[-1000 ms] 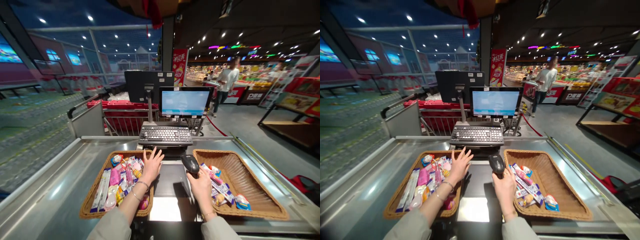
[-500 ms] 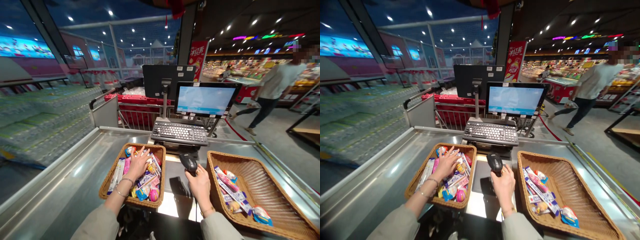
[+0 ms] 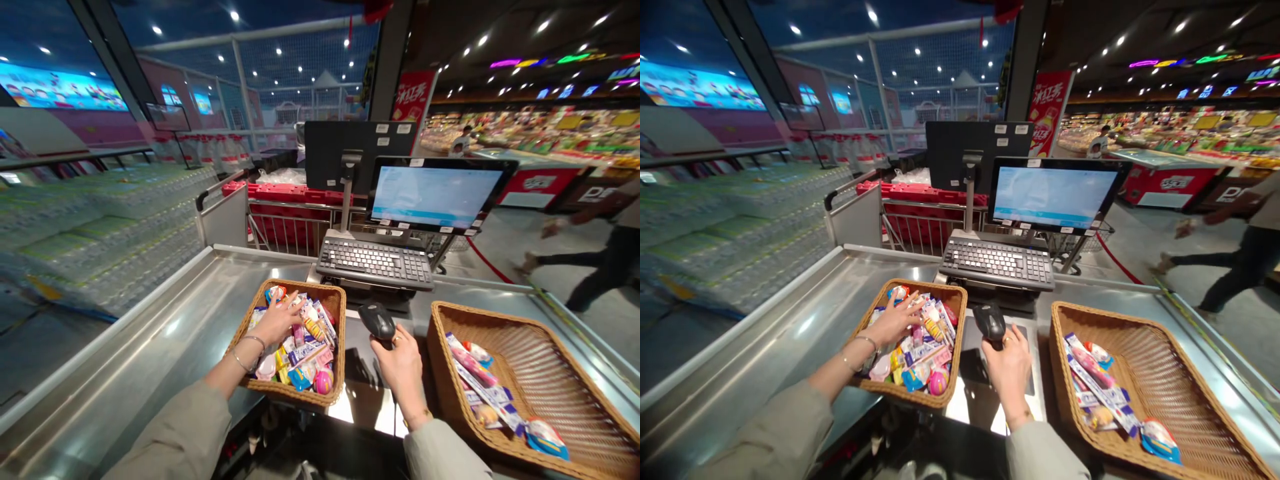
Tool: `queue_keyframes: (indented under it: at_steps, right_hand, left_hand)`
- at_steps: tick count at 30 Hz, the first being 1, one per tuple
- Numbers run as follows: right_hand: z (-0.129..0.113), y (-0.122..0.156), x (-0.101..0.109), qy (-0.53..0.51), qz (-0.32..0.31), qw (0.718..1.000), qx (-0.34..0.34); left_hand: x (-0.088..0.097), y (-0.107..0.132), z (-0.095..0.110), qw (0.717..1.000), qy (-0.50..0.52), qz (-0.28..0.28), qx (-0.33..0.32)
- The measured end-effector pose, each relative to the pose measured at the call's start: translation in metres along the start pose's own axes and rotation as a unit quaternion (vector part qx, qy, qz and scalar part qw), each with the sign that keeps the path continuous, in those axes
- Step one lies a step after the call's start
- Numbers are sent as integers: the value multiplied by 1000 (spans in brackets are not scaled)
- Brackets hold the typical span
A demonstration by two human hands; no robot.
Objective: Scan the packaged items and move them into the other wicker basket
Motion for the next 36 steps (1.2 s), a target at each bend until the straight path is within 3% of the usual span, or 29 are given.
queue_keyframes:
  at_steps: [6, 13, 25, 30, 36]
  right_hand:
    - [0, 6, -3, -1, 10, 1000, 12]
    - [5, 8, 1, -4, 39, 999, 19]
    - [-2, 13, -5, -16, 24, 999, 35]
    - [-3, 13, -9, -43, 21, 997, 68]
    - [-5, 15, -6, -39, 21, 995, 93]
  left_hand:
    - [-10, -11, -15, 999, -5, -32, -18]
    - [-11, -7, -24, 1000, 29, -2, -2]
    - [11, 6, -40, 997, 1, 63, 35]
    - [20, 9, -30, 992, -11, 105, 68]
    - [25, 2, -1, 980, -20, 168, 103]
Point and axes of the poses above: each hand's wrist, its own y-axis away from the middle knuckle, its own x-axis out of the back of the hand, z = x × y, the point moved 1 cm from there along -y, towards the middle knuckle, and after that the axes turned 7 degrees about z, right-handed, at the moved point
